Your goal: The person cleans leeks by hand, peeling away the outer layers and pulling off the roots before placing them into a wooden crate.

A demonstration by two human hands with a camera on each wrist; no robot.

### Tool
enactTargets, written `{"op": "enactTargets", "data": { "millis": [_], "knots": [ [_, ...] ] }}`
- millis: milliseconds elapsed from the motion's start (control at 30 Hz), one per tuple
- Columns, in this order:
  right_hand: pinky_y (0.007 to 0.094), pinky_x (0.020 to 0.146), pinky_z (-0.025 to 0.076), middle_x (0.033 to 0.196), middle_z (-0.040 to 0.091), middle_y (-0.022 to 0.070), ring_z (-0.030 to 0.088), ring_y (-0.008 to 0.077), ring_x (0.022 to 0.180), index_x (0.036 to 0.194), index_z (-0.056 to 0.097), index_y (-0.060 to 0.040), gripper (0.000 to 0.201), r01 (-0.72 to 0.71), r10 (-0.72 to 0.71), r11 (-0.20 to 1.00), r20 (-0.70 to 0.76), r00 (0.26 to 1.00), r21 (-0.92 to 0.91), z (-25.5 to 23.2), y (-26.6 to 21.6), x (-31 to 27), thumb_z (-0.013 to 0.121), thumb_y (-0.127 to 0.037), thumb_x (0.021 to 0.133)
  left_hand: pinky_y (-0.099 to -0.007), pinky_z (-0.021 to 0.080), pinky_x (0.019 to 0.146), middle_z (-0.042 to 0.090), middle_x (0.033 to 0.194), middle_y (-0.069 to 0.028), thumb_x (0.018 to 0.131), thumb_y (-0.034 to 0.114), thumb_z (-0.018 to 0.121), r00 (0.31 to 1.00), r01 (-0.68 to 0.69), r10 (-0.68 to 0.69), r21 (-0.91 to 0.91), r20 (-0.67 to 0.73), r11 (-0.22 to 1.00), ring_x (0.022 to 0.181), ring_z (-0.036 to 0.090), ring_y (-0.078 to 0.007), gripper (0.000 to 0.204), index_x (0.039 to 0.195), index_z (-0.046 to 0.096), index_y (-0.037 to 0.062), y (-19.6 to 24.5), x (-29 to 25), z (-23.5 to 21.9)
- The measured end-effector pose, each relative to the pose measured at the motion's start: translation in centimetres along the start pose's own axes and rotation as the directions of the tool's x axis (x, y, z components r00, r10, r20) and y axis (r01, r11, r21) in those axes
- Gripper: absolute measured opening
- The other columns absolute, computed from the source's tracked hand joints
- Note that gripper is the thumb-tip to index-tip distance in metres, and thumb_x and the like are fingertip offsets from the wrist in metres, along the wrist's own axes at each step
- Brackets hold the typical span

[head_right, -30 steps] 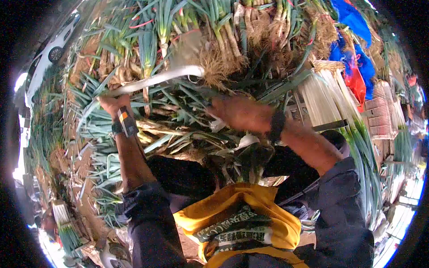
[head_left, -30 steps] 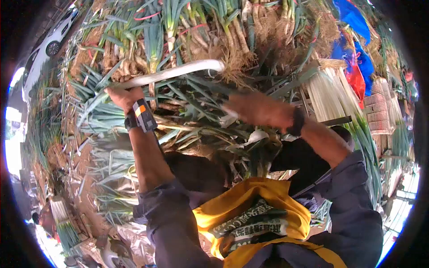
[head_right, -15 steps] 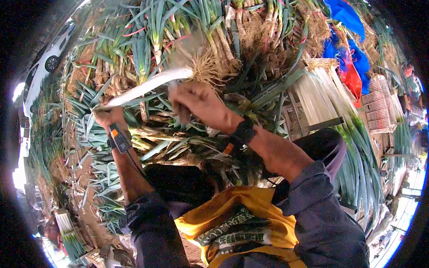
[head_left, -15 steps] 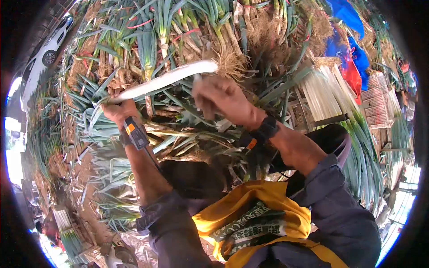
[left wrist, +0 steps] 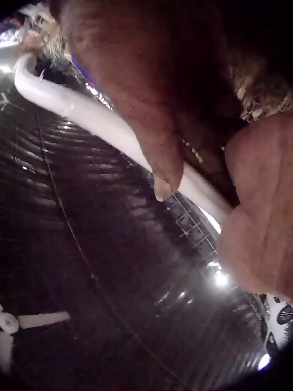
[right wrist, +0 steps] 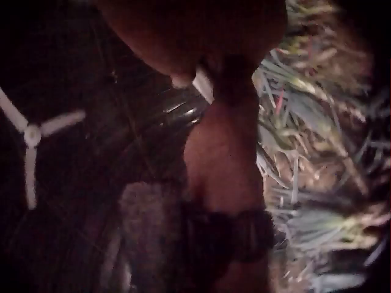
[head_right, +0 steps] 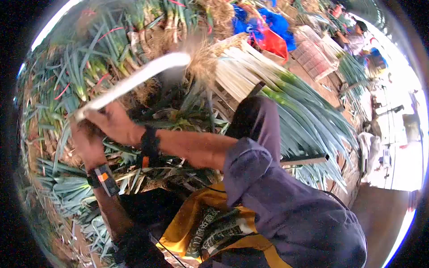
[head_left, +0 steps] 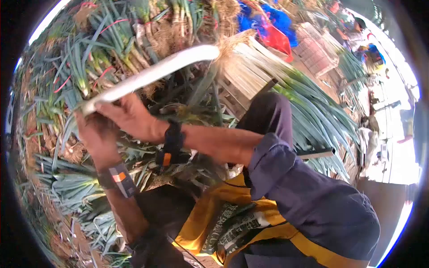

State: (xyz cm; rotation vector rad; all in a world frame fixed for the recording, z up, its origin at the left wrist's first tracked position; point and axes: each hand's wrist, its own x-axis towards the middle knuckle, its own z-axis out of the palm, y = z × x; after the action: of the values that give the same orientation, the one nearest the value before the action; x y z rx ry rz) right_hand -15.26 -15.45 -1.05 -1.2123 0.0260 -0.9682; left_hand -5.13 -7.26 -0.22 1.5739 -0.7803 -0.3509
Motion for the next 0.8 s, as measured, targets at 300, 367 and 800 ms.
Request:
{"op": "enactTargets", "data": {
  "millis": [300, 367, 800],
  "knots": [
    [0.0441, 0.058, 0.049, 0.079, 0.070, 0.0235, 0.067, 0.0413, 0.068, 0.092, 0.069, 0.0035, 0.039, 0.316, -0.610, 0.349, 0.042, 0.792, -0.882, -19.5, -31.9, 7.2, 0.064, -0.035, 0.094, -0.0346, 0.049, 0.092, 0.065, 0.112, -0.0082, 0.105, 0.047, 0.048, 0.871, 0.421, -0.192, -0.488, 0.452, 0.765, 0.098, 0.062, -0.0180, 0.056, 0.137, 0.053, 0.0014, -0.1, 0.8, 9.4],
    [0.0453, 0.058, 0.049, 0.079, 0.069, 0.0251, 0.066, 0.0416, 0.067, 0.090, 0.068, 0.0048, 0.040, 0.024, -0.559, -0.263, 0.173, 0.811, -0.964, -23.1, -42.2, 6.4, 0.064, -0.035, 0.094, -0.0313, 0.048, 0.090, 0.064, 0.118, -0.0049, 0.104, 0.046, 0.051, 0.872, 0.434, -0.235, -0.456, 0.429, 0.777, 0.098, 0.061, -0.0161, 0.053, 0.136, 0.057, 0.0043, -1.9, 1.0, 10.7],
    [0.0486, 0.068, 0.052, 0.080, 0.067, 0.0204, 0.068, 0.0359, 0.076, 0.085, 0.067, -0.0005, 0.023, 0.091, 0.499, -0.555, -0.244, 0.832, -0.827, -55.2, -28.3, -11.5, 0.062, -0.022, 0.081, -0.0423, 0.049, 0.094, 0.056, 0.135, -0.0190, 0.096, 0.033, 0.065, 0.814, -0.037, -0.152, 0.311, 0.561, 0.950, 0.120, 0.057, -0.0287, 0.056, 0.137, 0.053, -0.0037, -21.7, -0.7, 21.5]
  ]
}}
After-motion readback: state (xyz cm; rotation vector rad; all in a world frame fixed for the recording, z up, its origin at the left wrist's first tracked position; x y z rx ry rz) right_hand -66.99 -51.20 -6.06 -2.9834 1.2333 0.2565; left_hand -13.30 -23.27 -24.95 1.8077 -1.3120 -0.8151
